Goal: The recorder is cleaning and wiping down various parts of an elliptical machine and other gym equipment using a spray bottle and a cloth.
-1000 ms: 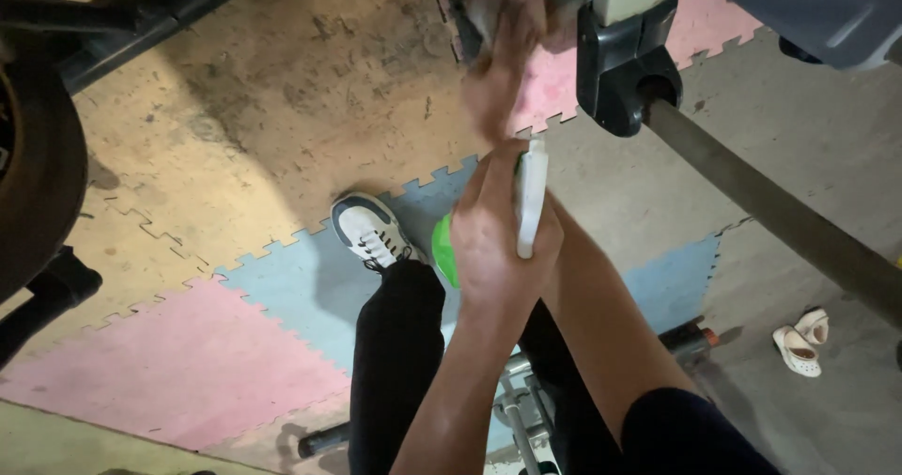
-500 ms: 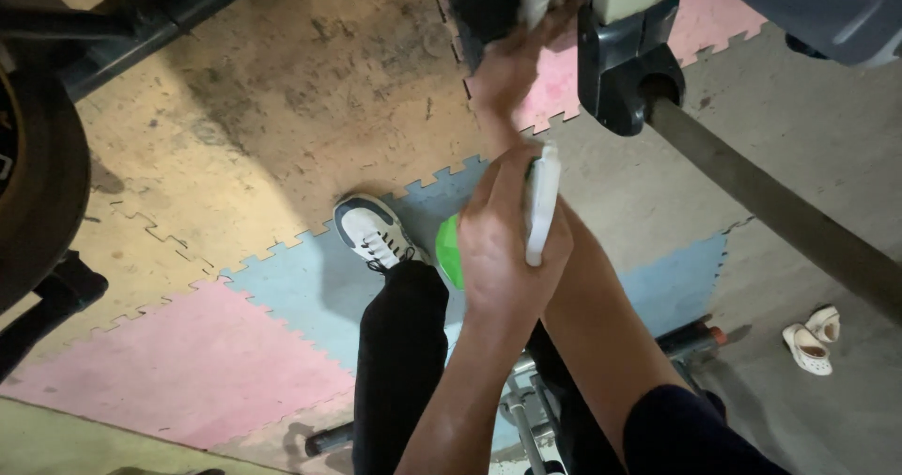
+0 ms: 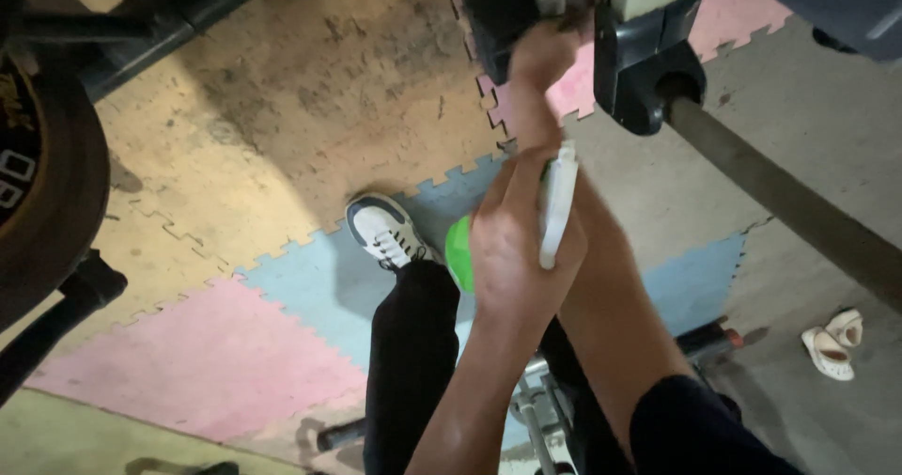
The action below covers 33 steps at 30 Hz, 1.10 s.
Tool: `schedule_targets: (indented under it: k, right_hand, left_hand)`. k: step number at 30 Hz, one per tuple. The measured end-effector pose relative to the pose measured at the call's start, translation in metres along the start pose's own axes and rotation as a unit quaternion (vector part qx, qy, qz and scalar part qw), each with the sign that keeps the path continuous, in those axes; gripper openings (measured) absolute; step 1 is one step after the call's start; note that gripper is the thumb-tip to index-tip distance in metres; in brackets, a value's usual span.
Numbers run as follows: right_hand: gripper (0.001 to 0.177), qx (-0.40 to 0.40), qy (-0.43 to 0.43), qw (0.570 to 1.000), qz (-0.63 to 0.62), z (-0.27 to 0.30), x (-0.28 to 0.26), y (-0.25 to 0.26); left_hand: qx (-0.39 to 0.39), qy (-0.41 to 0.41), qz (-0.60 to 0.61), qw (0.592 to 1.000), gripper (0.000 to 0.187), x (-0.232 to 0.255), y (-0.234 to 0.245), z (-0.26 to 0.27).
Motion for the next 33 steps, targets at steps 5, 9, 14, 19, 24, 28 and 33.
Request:
schedule_targets:
  k: [5, 9, 14, 19, 24, 28, 33]
  right_hand:
    - [0.041, -0.038, 0.227, 0.97, 0.078, 0.04, -0.084, 0.016]
    - [0.054, -0.084, 0.418, 0.892, 0.151, 0.057, -0.122, 0.015]
    - [0.074, -0.147, 0.555, 0.784, 0.237, 0.026, -0.116, -0.008]
    - [0.061, -0.299, 0.614, 0.703, 0.198, 0.052, -0.127, 0.008]
    - [0.058, -0.343, 0.636, 0.663, 0.196, 0.048, -0.126, -0.011]
    - [0.031, -0.343, 0.284, 0.841, 0.308, 0.001, -0.059, -0.042]
    - [0.043, -0.144, 0.549, 0.751, 0.336, 0.049, -0.12, 0.006]
  left_hand:
    - [0.019, -0.01, -0.003, 1.0, 0.043, 0.002, 0.007, 0.006]
    - [0.007, -0.003, -0.004, 1.0, 0.045, 0.0, 0.007, 0.008]
    - [0.013, -0.013, 0.004, 1.0, 0.051, -0.003, 0.012, 0.014]
    - [0.021, -0.005, 0.003, 1.0, 0.043, -0.001, 0.01, 0.018]
    - [0.019, 0.0, 0.026, 0.999, 0.041, 0.001, 0.009, 0.02]
    - [0.018, -0.009, 0.019, 1.0, 0.043, -0.004, 0.002, 0.025]
    - [0.025, -0.037, 0.027, 0.999, 0.048, 0.001, 0.007, 0.03]
Point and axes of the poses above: each hand's wrist, its own z-axis away from the middle knuckle, its own y-axis out of the back of the hand, x = y × z, the point moved 9 cm from there along -z, towards the middle knuckle, and after that the axes turned 14 degrees about y, right-handed, at the moved point
